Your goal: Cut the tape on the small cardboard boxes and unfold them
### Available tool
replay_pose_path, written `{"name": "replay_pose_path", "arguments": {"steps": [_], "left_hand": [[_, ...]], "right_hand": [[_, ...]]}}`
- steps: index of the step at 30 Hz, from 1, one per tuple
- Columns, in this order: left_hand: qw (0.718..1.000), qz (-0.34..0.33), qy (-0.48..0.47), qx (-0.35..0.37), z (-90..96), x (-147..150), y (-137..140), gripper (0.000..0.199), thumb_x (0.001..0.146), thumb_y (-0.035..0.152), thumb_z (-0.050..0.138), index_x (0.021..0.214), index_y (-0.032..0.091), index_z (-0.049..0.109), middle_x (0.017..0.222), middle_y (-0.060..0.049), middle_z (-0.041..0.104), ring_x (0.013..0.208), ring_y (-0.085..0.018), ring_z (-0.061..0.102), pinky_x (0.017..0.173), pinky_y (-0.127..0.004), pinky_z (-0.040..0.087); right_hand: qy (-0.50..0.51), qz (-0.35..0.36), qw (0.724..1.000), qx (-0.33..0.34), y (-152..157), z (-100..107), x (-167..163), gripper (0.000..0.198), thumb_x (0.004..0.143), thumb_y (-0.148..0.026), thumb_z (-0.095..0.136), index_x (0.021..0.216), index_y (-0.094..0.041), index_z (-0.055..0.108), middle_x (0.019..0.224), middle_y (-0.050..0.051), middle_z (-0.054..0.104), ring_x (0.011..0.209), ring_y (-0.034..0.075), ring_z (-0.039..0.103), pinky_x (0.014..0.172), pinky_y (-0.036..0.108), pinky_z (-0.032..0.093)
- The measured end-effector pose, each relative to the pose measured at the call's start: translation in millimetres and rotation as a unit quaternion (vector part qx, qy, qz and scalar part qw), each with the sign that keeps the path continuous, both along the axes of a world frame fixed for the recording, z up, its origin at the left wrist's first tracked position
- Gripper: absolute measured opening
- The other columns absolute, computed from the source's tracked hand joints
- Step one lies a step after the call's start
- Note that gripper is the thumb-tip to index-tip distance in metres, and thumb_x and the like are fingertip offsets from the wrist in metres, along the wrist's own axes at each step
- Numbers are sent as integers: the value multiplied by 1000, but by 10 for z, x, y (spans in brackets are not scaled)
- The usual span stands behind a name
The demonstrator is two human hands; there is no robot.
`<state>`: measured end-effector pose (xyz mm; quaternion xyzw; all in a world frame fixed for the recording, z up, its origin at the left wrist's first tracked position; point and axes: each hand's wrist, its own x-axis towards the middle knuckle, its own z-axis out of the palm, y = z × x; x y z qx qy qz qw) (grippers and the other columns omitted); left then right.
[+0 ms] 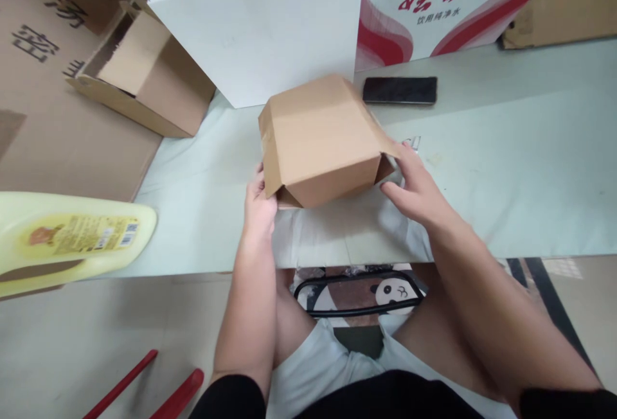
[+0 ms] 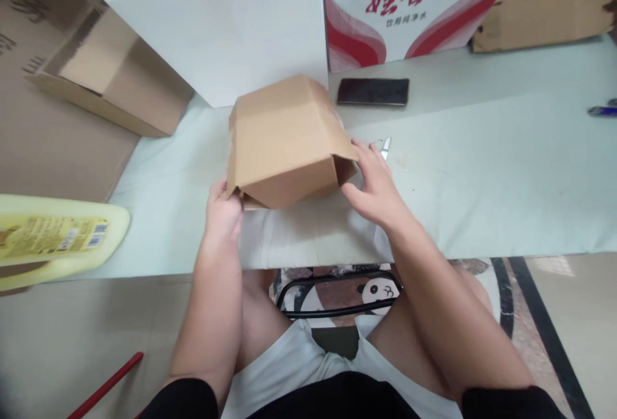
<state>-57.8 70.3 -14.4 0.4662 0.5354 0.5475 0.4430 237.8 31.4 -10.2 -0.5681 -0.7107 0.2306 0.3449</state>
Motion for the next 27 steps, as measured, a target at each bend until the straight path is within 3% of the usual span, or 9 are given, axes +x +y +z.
{"name": "replay_pose_path", "arguments": {"steps": [3,5,8,12,14,17,21,24,27], "left_hand": [[993,85,-63,52,27,67,15,19,67,36,84,79,23,77,94,-5,77,96,-20,73,86,-28,59],[987,108,-106,57,54,149,0,26,67,44,83,74,21,76,84,-5,76,88,-20,73,80,-29,59],[988,80,-121,55,82,285,-41,44,65,62,83,73,20,74,79,-6,75,91,-25,74,82,-34,60],[990,61,-101,72,91,358,-62,47,65,63,86,77,19,74,81,-6,75,91,-24,73,82,-32,59],[988,88,-101,78,92,335,-55,43,65,59,88,76,19,74,80,-4,74,81,-19,70,76,-28,58],[984,126,-88,86,93,278,-50,36,64,49,90,73,19,73,78,-1,70,73,-13,63,68,-23,53],[989,116,-23,87,107,252,-74,23,75,39,79,75,20,67,76,1,63,69,-12,56,63,-22,46],[991,109,-28,69,124,261,-80,18,75,35,74,77,21,64,76,1,60,67,-12,53,62,-23,45],[990,124,-55,43,147,247,-69,17,71,35,72,73,21,62,71,2,55,62,-11,46,56,-23,39]], "right_hand": [[56,11,998,17,-6,43,-22,63,83,-37,58,145,-26,52,156,11,55,146,36,50,127,65,27],[90,12,996,6,-15,67,-58,57,84,-45,62,137,-25,57,142,14,65,130,37,62,117,65,41],[154,25,987,-26,-18,101,-115,48,84,-53,65,122,-22,62,113,13,74,94,30,71,87,52,60],[196,5,979,-63,-8,159,-152,36,80,-51,69,101,-21,65,93,9,72,78,23,65,67,40,57],[191,-26,978,-85,-3,178,-150,38,76,-52,72,96,-21,63,90,8,69,76,23,63,67,40,55],[145,-98,981,-89,0,172,-142,48,69,-56,77,98,-22,60,95,9,68,88,28,64,78,45,55],[106,-191,974,-65,-8,124,-145,61,64,-55,79,110,-23,55,108,10,67,106,33,64,93,49,53],[133,-196,969,-69,-27,124,-146,67,67,-55,79,118,-23,49,115,13,65,106,32,64,93,50,53],[167,-174,968,-61,-48,161,-120,53,74,-58,72,110,-25,50,108,9,66,97,29,64,91,48,53]]}}
